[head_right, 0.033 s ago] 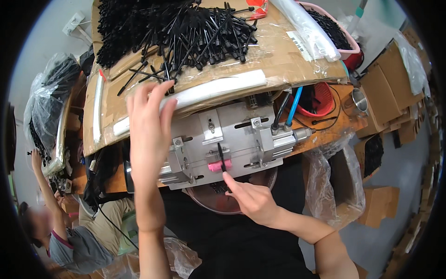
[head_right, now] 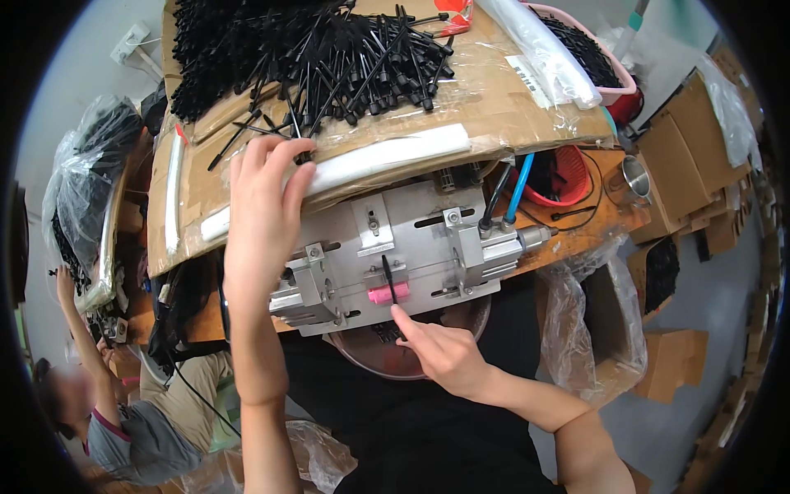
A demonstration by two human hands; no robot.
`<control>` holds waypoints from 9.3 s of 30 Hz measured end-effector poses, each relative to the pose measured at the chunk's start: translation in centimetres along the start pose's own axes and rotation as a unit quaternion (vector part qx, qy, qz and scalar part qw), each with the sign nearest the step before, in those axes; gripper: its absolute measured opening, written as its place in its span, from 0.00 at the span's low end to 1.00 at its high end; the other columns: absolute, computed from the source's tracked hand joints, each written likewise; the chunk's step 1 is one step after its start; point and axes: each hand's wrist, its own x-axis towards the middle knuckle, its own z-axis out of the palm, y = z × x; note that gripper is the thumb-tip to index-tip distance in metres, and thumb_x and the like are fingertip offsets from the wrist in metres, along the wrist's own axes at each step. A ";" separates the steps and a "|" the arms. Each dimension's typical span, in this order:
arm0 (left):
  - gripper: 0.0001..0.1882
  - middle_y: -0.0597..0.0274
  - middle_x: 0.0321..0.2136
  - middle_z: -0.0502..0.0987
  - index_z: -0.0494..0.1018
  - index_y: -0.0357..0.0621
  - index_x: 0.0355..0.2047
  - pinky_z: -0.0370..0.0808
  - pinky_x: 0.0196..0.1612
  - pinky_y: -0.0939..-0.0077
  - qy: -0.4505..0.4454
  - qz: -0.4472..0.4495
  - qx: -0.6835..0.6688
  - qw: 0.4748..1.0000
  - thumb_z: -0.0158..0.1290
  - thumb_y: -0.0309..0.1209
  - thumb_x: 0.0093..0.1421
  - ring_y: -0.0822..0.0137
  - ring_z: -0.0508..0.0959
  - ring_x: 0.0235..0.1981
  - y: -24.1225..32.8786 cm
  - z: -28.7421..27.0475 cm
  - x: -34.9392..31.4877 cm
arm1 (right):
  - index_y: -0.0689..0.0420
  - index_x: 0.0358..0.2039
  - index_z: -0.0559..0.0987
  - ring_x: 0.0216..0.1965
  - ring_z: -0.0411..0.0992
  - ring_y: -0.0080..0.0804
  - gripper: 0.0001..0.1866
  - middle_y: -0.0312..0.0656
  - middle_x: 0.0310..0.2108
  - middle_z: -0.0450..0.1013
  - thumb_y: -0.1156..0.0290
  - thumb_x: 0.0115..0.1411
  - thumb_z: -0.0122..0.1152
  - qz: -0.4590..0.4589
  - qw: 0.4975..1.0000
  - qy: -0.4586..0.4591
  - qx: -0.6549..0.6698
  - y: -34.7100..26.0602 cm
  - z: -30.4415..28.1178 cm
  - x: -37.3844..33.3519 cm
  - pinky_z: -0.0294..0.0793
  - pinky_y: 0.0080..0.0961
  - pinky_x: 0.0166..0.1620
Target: The person repeatedly picks up black cable ties from a cardboard box and feeds them into a manual crimping machine. They operate the machine's lever to process each tie and then place the finished items into a pink basin below. The task is performed one at a time in a repetitive cycle.
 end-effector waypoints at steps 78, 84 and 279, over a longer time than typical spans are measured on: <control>0.36 0.55 0.36 0.69 0.58 0.25 0.62 0.72 0.44 0.71 -0.151 -0.030 -0.027 0.988 0.53 0.16 0.50 0.61 0.70 0.36 8.0 3.3 -16.5 | 0.64 0.50 0.75 0.33 0.79 0.27 0.15 0.51 0.40 0.78 0.68 0.68 0.54 0.011 0.932 0.120 0.342 2.3 -15.2 20.5 0.71 0.13 0.22; 0.39 0.53 0.39 0.69 0.55 0.22 0.63 0.72 0.46 0.71 -0.169 -0.024 0.013 0.985 0.52 0.16 0.48 0.59 0.70 0.39 7.7 3.9 -15.9 | 0.63 0.50 0.72 0.32 0.76 0.30 0.16 0.51 0.38 0.75 0.64 0.70 0.51 -0.045 0.953 0.136 0.267 0.5 -14.3 16.2 0.69 0.10 0.21; 0.34 0.57 0.34 0.69 0.59 0.25 0.62 0.72 0.42 0.72 -0.176 -0.036 0.028 0.983 0.56 0.22 0.54 0.62 0.70 0.36 7.9 3.5 -15.2 | 0.64 0.44 0.77 0.29 0.76 0.40 0.23 0.49 0.31 0.77 0.85 0.45 0.71 -0.001 0.995 0.053 0.087 0.2 -6.7 3.4 0.77 0.29 0.32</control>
